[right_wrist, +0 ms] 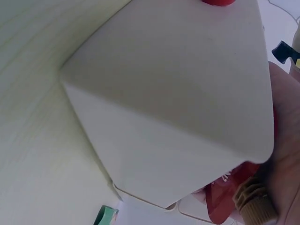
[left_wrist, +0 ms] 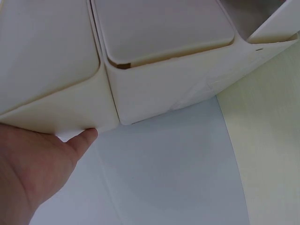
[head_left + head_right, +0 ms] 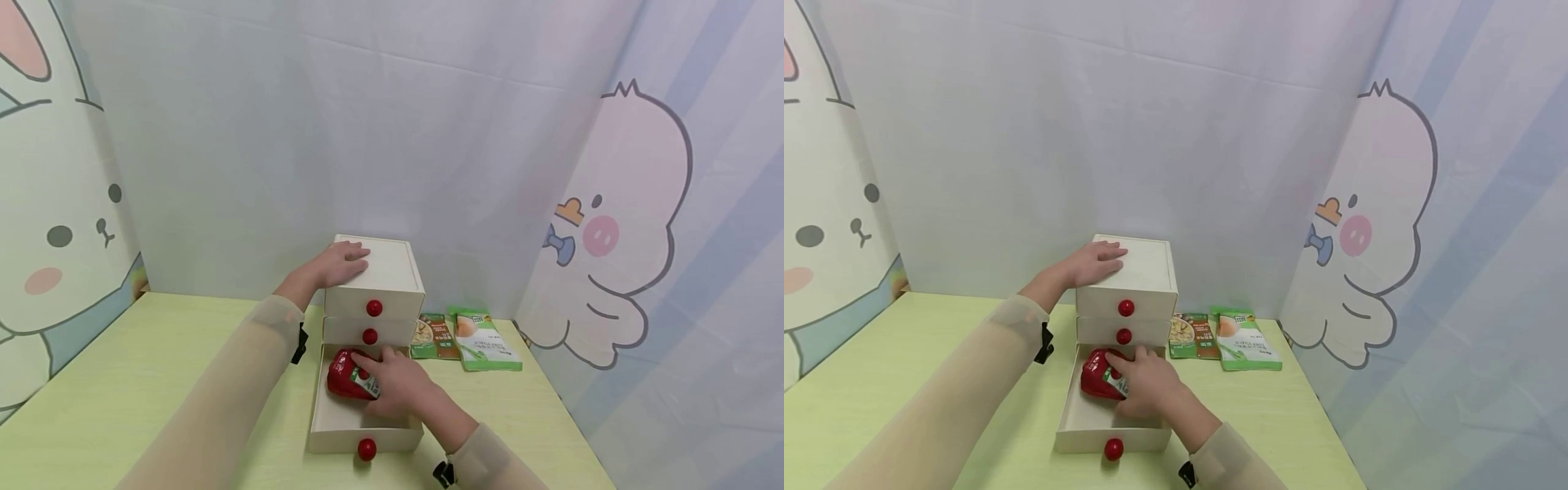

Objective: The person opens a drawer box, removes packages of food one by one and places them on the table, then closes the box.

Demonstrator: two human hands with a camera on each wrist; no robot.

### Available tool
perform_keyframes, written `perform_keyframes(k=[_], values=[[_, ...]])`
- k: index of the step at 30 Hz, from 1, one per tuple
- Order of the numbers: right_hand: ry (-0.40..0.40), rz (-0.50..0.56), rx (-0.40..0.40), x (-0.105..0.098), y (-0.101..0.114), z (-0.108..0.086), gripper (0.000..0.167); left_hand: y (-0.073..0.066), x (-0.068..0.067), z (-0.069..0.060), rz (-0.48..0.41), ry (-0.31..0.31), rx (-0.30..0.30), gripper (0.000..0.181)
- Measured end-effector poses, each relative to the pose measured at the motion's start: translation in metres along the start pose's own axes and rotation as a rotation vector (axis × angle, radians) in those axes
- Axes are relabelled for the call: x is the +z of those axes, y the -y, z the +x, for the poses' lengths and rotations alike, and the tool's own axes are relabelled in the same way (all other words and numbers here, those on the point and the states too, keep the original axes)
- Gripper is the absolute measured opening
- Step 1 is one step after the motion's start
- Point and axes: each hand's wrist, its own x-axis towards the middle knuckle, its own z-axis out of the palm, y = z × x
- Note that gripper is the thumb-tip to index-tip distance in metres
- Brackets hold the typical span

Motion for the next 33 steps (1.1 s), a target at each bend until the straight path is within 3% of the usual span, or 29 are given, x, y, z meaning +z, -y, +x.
perform_keyframes(k=[7,14,22,33], values=[[-0.034,0.034,-0.023,0.000,-0.009,-0.008,0.089,0.000,0.001,0.000,0.003,-0.001,-0.008,0.061],[-0.065,0.148,-0.034,-0.010,-0.018,-0.023,0.089,-0.001,0.001,0.000,0.004,-0.008,-0.011,0.061],[-0.130,0.166,-0.075,-0.018,-0.034,-0.044,0.088,-0.001,0.001,0.000,0.011,-0.005,-0.011,0.061],[-0.147,0.239,-0.016,-0.033,-0.053,-0.081,0.096,-0.002,0.001,-0.001,0.000,-0.001,-0.010,0.060]])
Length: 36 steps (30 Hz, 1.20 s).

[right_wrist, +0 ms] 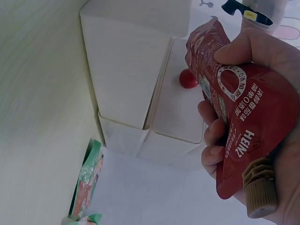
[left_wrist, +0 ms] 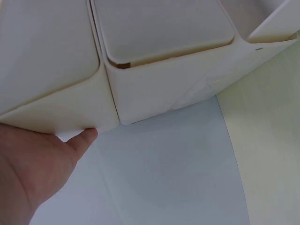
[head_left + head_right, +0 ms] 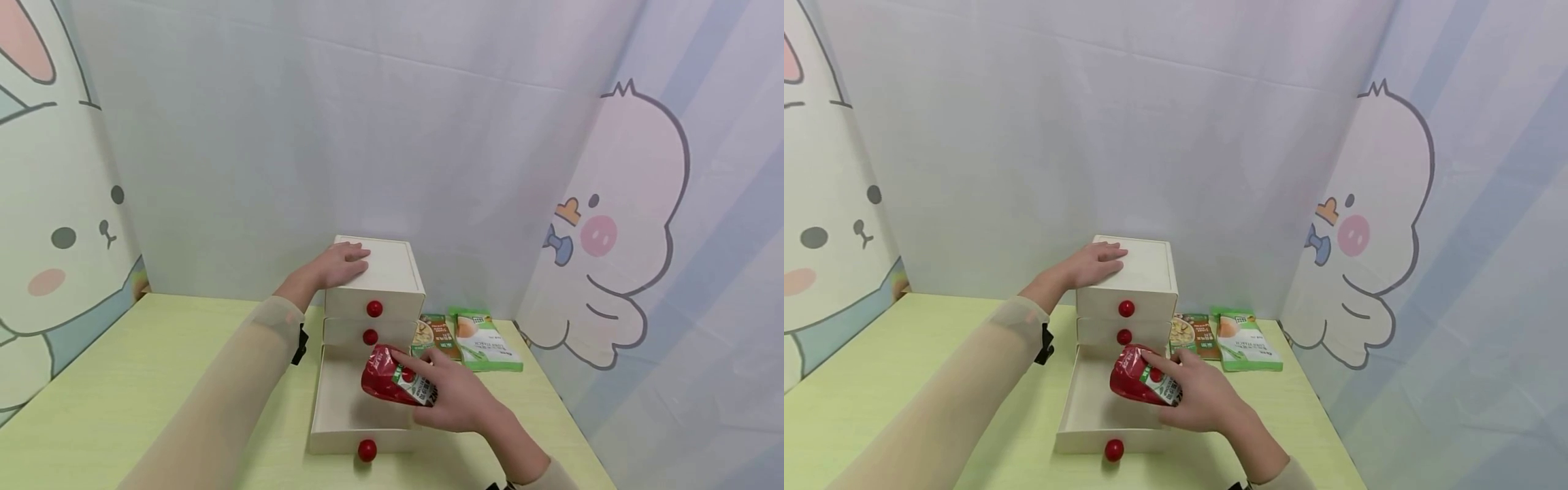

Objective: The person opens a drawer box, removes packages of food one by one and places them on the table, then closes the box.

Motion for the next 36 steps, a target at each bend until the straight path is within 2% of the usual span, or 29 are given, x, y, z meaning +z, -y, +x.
perform_keyframes(k=[8,17,25,36], values=[[-0.017,0.040,0.051,-0.008,-0.026,-0.018,0.101,0.002,-0.001,0.001,-0.005,0.005,-0.001,0.060],[-0.059,0.080,0.154,-0.009,-0.062,-0.027,0.098,0.002,-0.001,-0.001,-0.012,0.009,-0.012,0.060],[-0.049,0.082,0.261,-0.002,-0.094,-0.023,0.098,0.004,-0.001,-0.001,-0.019,0.008,-0.010,0.060],[-0.024,0.061,0.315,0.021,-0.127,-0.017,0.094,0.003,0.000,-0.001,-0.018,0.002,-0.002,0.060]])
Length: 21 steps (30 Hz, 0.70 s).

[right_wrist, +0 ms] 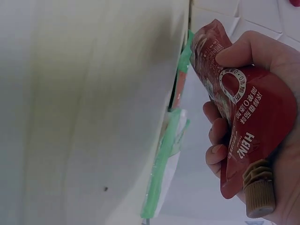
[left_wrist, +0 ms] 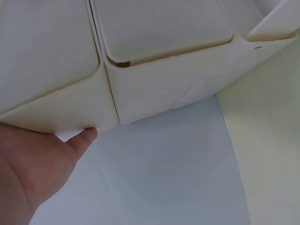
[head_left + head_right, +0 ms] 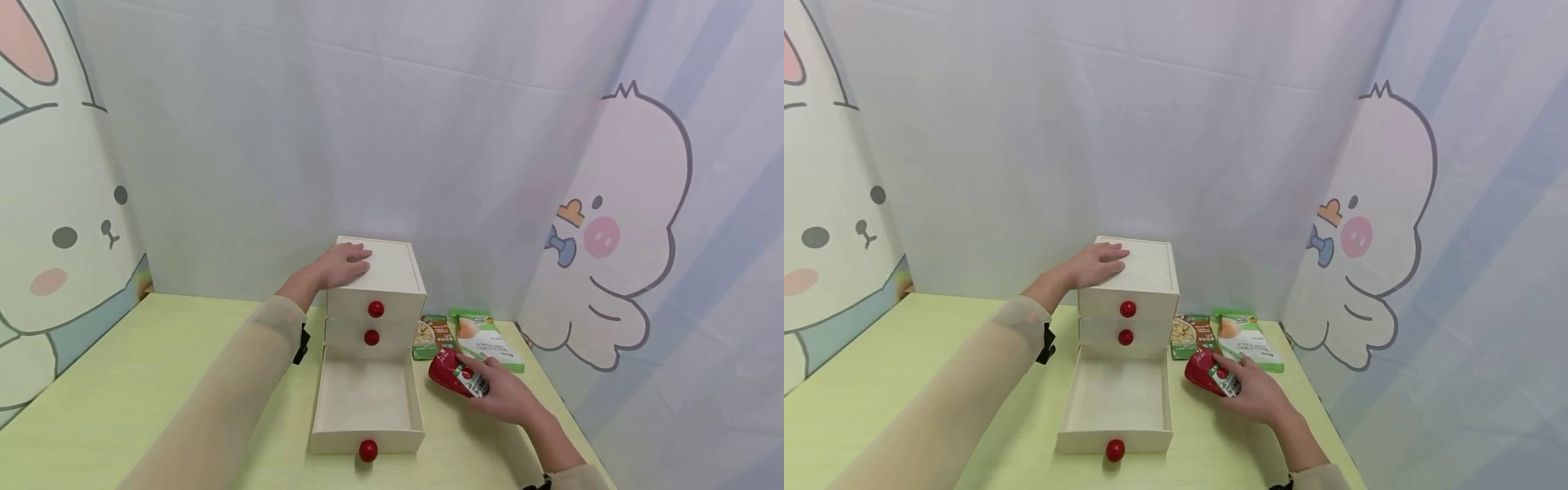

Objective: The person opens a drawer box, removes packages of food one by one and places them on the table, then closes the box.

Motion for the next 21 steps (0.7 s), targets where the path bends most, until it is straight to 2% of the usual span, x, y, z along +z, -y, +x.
perform_keyframes(k=[9,21], values=[[0.006,-0.020,0.000,0.0068,-0.0030,0.0032,0.091,0.0006,-0.0003,-0.0002,-0.004,-0.001,0.006,0.061],[0.073,-0.030,0.049,0.0094,0.0017,0.0014,0.101,-0.0014,0.0002,-0.0016,0.008,-0.002,-0.005,0.061]])
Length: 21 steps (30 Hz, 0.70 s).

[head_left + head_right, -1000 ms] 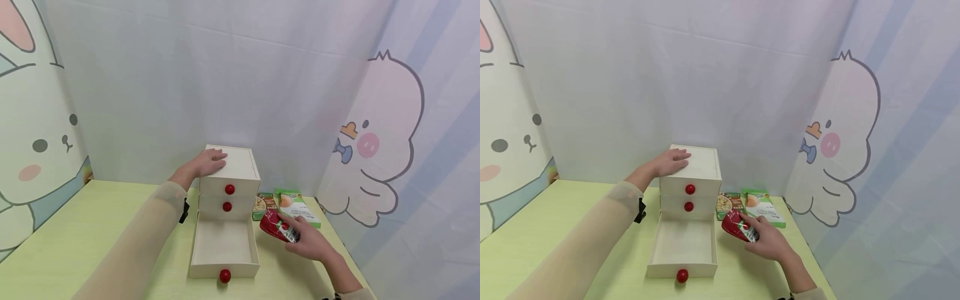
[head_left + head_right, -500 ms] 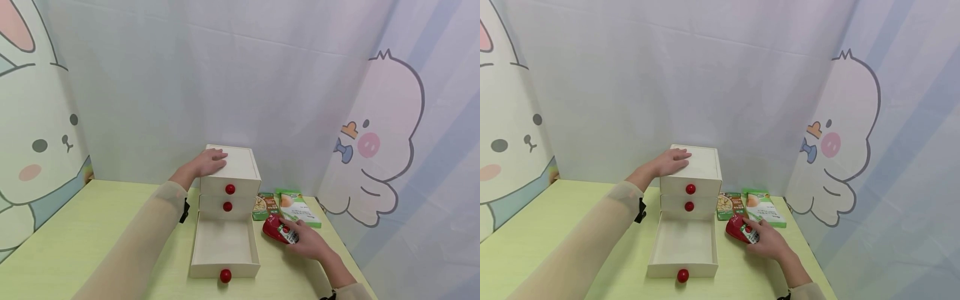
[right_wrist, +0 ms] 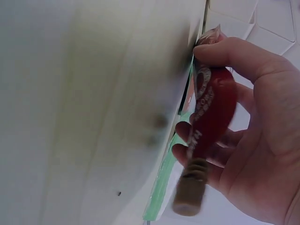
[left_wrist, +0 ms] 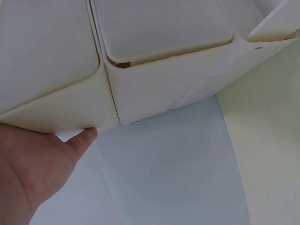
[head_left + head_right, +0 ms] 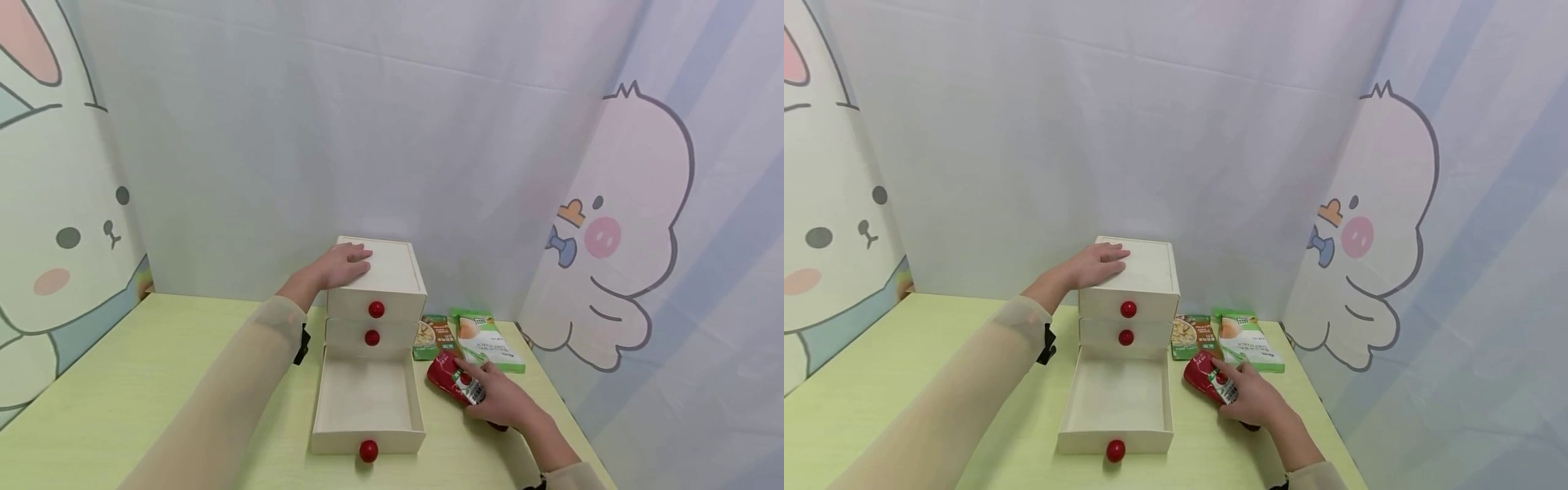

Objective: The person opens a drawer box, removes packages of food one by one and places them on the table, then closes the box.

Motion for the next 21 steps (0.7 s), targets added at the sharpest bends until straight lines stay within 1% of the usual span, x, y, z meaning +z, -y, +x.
perform_keyframes(k=[5,9,13,17,21], values=[[0.018,-0.022,0.025,0.0025,-0.0009,-0.0007,0.102,-0.0002,0.0000,-0.0001,-0.003,-0.002,0.002,0.060],[0.034,-0.012,0.027,0.0015,-0.0014,-0.0002,0.101,-0.0001,-0.0003,0.0001,0.002,-0.004,0.009,0.061],[0.040,-0.012,0.029,0.0004,-0.0015,0.0003,0.101,0.0001,-0.0001,0.0000,0.002,-0.001,0.003,0.061],[0.032,-0.018,0.020,-0.0020,0.0008,0.0004,0.100,-0.0001,0.0001,-0.0004,0.000,0.003,-0.002,0.061],[0.008,-0.022,0.001,-0.0066,0.0060,0.0000,0.093,-0.0012,-0.0002,-0.0012,-0.005,0.003,-0.006,0.061]])
